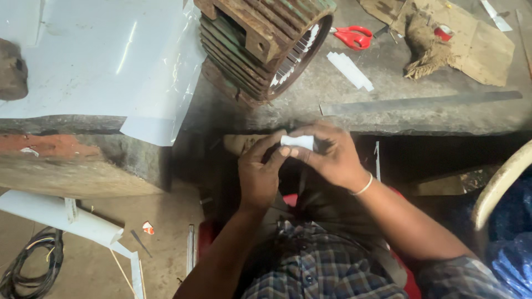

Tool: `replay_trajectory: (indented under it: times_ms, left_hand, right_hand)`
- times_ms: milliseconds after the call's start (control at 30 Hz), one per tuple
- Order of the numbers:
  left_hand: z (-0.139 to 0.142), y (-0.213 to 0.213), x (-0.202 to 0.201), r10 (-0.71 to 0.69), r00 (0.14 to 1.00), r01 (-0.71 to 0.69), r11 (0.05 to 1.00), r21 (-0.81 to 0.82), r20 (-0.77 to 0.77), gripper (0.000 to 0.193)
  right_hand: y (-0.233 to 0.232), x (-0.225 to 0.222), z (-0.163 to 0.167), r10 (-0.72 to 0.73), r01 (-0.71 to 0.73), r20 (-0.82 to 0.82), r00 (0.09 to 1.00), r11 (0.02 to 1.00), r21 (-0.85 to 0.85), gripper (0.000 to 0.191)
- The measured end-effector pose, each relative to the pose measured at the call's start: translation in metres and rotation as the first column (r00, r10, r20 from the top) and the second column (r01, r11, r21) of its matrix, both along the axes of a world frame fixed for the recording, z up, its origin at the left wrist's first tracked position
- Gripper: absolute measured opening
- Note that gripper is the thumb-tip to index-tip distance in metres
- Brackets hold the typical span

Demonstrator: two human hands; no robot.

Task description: The person sits at a concrete bench and folds small white plastic strips by hand, then inserts each folded strip into the slots of a cylindrical motor armature, pressing them in place one at a time. They occasionally reach for new strips from a pile on the bench and reposition the armature between insertions.

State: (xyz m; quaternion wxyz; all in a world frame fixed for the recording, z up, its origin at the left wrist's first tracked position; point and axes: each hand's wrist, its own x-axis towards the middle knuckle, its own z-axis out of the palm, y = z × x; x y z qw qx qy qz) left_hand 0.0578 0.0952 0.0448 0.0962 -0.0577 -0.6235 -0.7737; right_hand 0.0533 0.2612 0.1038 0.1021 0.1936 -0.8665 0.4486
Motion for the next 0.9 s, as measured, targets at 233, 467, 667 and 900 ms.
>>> replay_trajectory:
  times_ms: [233,467,667,900]
  left_hand:
    - [-0.008,0.009,0.000,-0.039,0.936,-0.123,0.895,-0.429,-0.350,0.035]
    - [-0.037,0.014,-0.011,-0.157,0.887,-0.162,0.774,-0.612,-0.434,0.024]
    - [-0.044,0.014,-0.013,-0.183,0.892,-0.150,0.742,-0.654,-0.413,0.024]
    - [-0.044,0.014,-0.014,-0.218,0.895,-0.125,0.714,-0.688,-0.389,0.027]
  right_hand:
    - [0.013,-0.075,0.001,-0.305,0.385,-0.460,0.834,0.919,0.089,0.030]
    - [0.002,-0.106,-0.013,-0.392,0.470,-0.497,0.774,0.882,0.036,0.015]
    - [0.002,-0.113,-0.013,-0.393,0.463,-0.472,0.789,0.885,0.038,0.010]
    - [-0.003,-0.116,-0.018,-0.488,0.546,-0.409,0.771,0.837,0.031,0.012]
